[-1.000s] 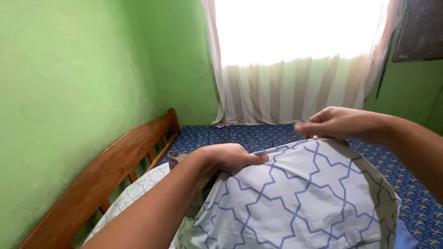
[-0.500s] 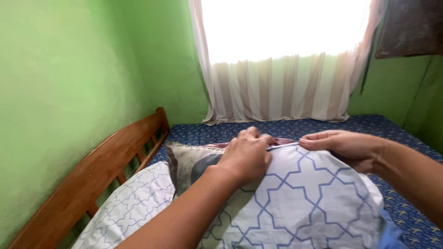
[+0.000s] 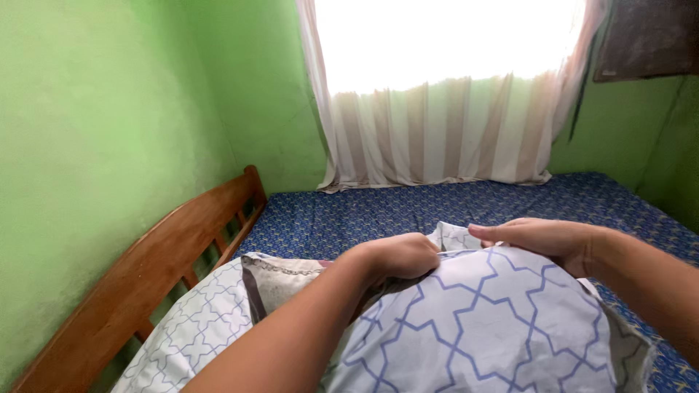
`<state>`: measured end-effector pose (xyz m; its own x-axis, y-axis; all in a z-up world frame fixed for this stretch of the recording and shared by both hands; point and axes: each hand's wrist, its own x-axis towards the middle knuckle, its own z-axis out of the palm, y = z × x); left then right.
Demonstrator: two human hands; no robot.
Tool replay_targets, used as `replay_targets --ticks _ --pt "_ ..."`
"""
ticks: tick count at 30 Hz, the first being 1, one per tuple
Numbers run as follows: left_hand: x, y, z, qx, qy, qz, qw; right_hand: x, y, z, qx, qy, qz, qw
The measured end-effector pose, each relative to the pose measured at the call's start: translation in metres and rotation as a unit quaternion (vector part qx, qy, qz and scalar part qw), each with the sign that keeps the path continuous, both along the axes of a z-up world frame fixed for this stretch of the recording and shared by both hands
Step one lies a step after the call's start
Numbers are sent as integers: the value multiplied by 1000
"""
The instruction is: The person inserts a pillow into a patterned pillowcase on a bed. They align the corners, push the pillow inside, and smooth the case. The person then picks up a second pillow and begins inserting it into another pillowcase.
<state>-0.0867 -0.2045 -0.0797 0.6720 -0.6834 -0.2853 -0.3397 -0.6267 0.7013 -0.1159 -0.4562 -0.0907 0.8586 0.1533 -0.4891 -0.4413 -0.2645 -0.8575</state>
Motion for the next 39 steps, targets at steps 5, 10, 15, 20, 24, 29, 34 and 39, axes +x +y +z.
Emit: replay_targets --ticks 5,10,15,20,24,29,34,39 --pt "6 0 6 -36 -73 54 995 -15 -32 33 -163 18 16 986" --pt "3 -6 17 -27 -109 57 992 -34 -30 48 -181 1 28 983" --pt "-10 -3 25 -6 -116 65 991 -53 -23 37 -13 -14 -54 998" --pt "-14 -4 26 -33 -24 65 997 -55 -12 22 129 -12 -88 988" --pt "-6 -12 8 -27 -173 16 984 -52 0 0 183 38 -57 981" --pt "3 -1 -11 38 -103 -27 994 -44 10 -14 161 101 17 982" --pt "-7 7 2 34 -24 33 999 -46 14 -13 54 88 -73 992" --pt "-17 26 23 8 -254 133 958 -32 14 -3 24 49 -144 988"
